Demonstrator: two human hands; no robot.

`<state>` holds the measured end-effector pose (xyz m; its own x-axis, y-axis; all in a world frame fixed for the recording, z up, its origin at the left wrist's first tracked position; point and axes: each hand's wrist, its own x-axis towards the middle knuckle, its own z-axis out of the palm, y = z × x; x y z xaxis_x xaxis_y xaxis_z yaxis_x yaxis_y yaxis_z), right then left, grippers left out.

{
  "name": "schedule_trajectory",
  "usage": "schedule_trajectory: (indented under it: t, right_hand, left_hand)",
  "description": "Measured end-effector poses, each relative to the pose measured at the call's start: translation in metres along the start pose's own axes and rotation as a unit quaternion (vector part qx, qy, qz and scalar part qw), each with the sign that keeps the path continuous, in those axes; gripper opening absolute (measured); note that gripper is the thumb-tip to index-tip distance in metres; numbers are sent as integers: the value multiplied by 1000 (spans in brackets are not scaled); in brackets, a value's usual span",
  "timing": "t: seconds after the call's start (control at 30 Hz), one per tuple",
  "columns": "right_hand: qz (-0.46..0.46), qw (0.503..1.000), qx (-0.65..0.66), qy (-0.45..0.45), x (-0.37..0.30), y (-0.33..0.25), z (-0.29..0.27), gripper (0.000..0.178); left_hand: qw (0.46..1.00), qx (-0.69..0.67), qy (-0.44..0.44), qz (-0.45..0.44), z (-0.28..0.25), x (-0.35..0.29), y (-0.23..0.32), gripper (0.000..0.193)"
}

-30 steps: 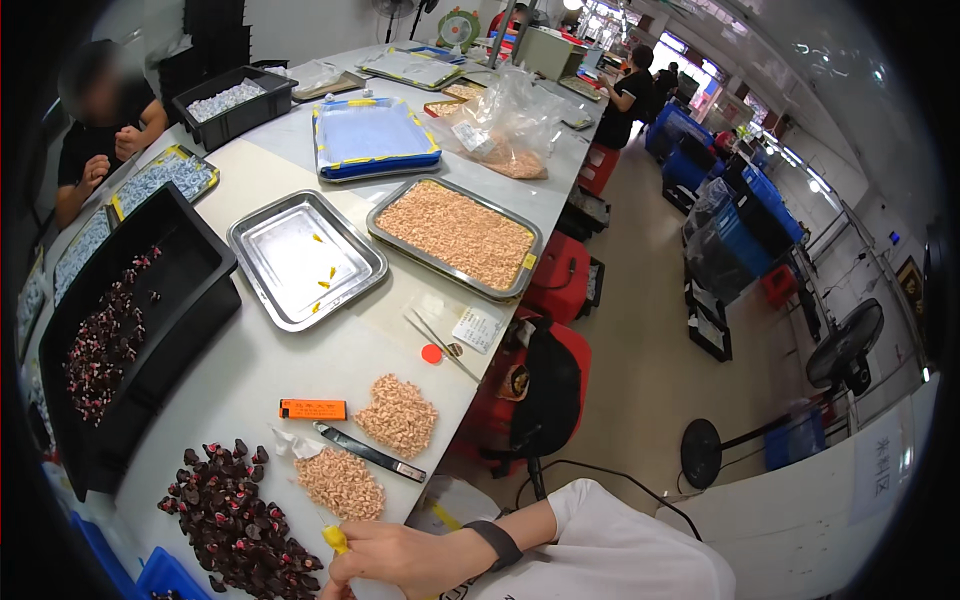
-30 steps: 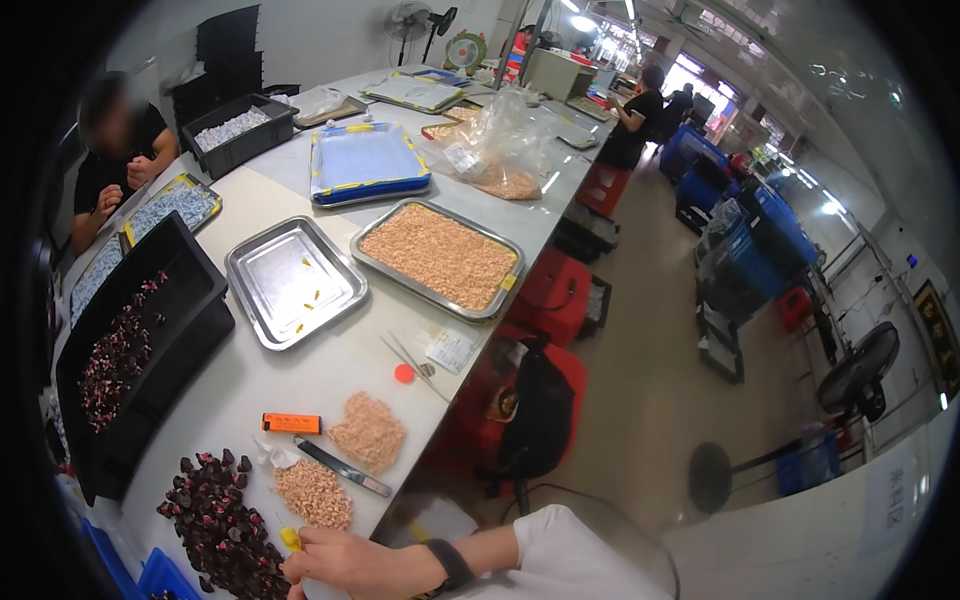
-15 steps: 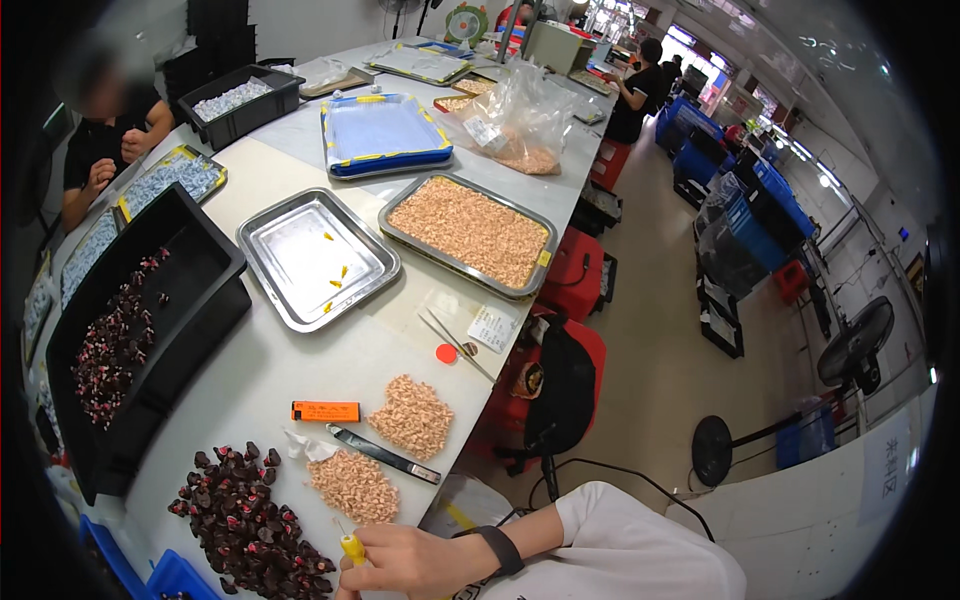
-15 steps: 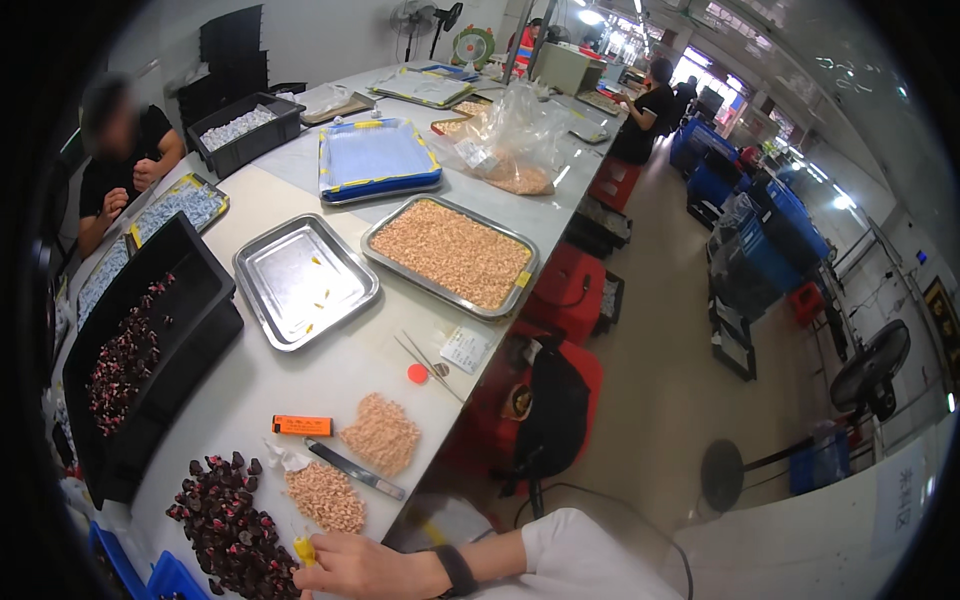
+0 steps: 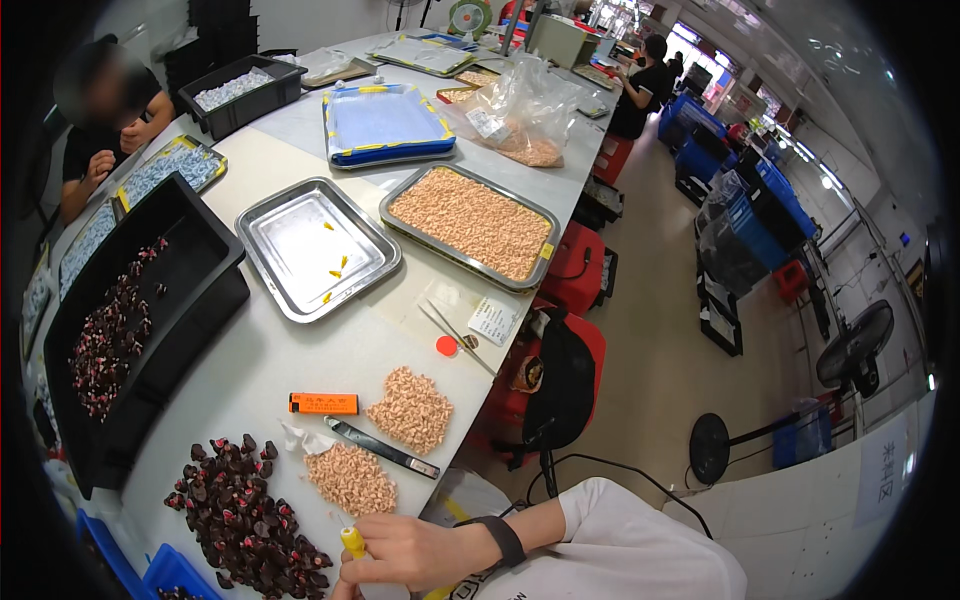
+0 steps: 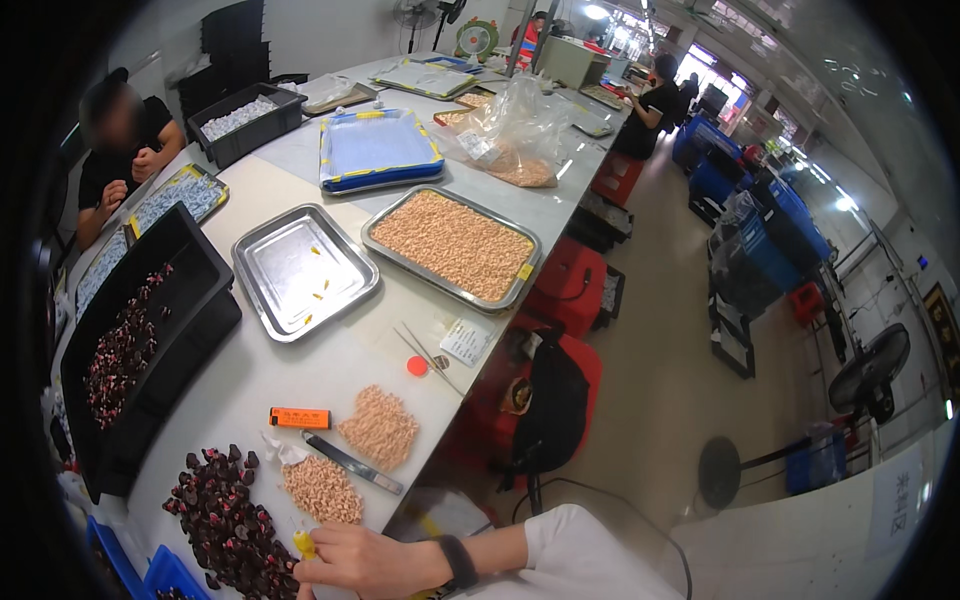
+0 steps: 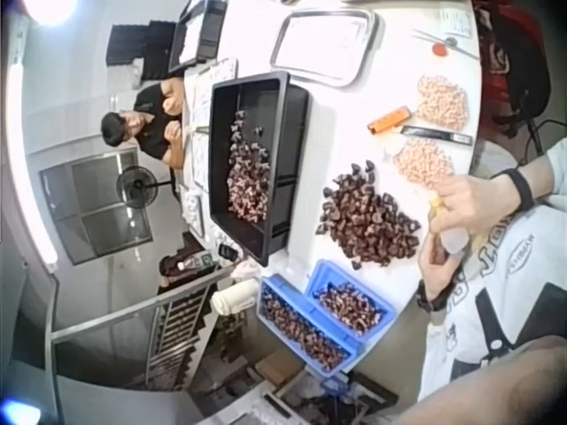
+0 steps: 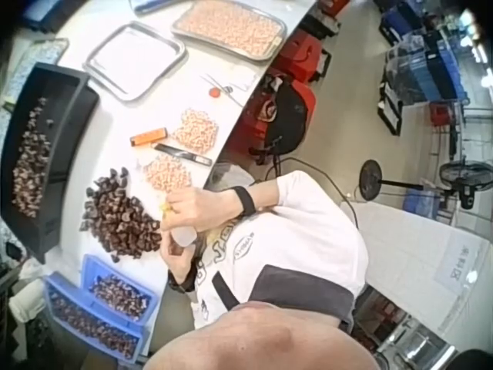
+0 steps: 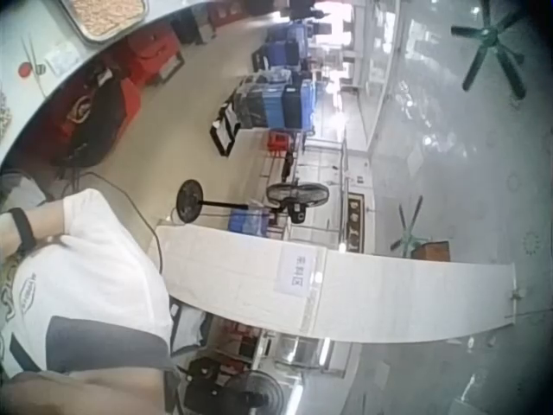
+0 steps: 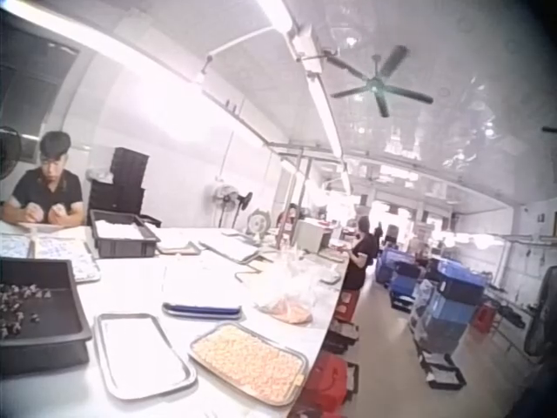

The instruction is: The person is assembling small toy parts using adhesive from a dispenser.

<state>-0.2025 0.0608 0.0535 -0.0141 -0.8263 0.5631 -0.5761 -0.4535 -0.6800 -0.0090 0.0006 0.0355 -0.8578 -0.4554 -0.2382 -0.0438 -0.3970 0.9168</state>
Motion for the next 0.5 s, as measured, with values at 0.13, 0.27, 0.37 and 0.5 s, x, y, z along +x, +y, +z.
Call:
schedule_trajectory:
  t: [0.13, 0.27, 0.37, 0.5]
  right_hand:
    - [-1, 1000, -23, -2, -3, 4, 1, 26]
    - [2, 1000, -22, 14, -4, 3, 2, 27]
    - [-20, 998, -58, 31, 1, 0, 1, 23]
    - [-54, 995, -66, 42, 4, 3, 5, 21]
  left_hand:
    - [1000, 5, 4, -19, 3, 2, 3, 64]
    - [1000, 29, -1, -7, 5, 5, 7, 63]
    - [999, 34, -15, 3, 4, 4, 9, 64]
    - [999, 35, 6, 6, 2, -1, 4, 63]
